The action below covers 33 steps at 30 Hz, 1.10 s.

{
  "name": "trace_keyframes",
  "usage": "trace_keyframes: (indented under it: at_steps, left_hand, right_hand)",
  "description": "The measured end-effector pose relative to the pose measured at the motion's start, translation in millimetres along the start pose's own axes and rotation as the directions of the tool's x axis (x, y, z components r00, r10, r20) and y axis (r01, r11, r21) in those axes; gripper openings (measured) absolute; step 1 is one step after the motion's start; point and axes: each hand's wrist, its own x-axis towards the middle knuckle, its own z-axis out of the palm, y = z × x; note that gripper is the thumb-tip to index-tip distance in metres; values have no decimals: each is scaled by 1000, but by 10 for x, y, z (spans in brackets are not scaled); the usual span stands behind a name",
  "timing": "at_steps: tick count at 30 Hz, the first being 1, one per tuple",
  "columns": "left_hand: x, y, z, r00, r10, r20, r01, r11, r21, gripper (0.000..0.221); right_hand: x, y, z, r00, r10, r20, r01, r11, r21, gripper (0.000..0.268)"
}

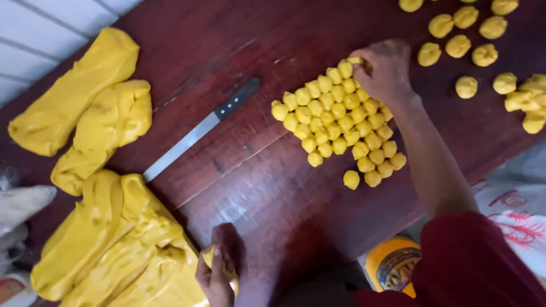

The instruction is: Portioning and shaping yellow dough into small, uniform balls in a bakery.

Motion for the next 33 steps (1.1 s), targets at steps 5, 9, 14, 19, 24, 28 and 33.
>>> trace_keyframes:
  at_steps: [5,9,14,19,24,28,33]
  left_hand:
    - [-23,127,175,997,18,71,-17,1000,-15,17]
    - [-169,267,338,956,38,290,43,963,-266,51]
    - [-294,181,177,742,502,445,-534,843,-60,61]
    - [-654,559,-241,760,276,589,-347,938,9,60]
    - [-932,966,-524,655,449,608,-533,845,-49,36]
    - [-839,793,-456,532,462,710,-676,737,27,16]
    - [-750,479,-333,670,552,496,-608,792,-59,13]
  right_hand:
    - [-200,-606,-496,994,-41,-99,38,999,-33,46]
    - [-882,-2428,-971,999,11,39,-34,779,626,38]
    - [-1707,-3961,-605,823,-403,402,-227,416,881,65]
    - [-1465,-4270,-1071,920,-326,216,4,560,828,39]
    - [-1457,-4597,-1498,833,-550,66,362,629,688,28]
    - [-1802,-4470,-1084,960,-273,-62,216,583,783,19]
    - [-1791,-3636,-352,977,164,140,-208,558,803,20]
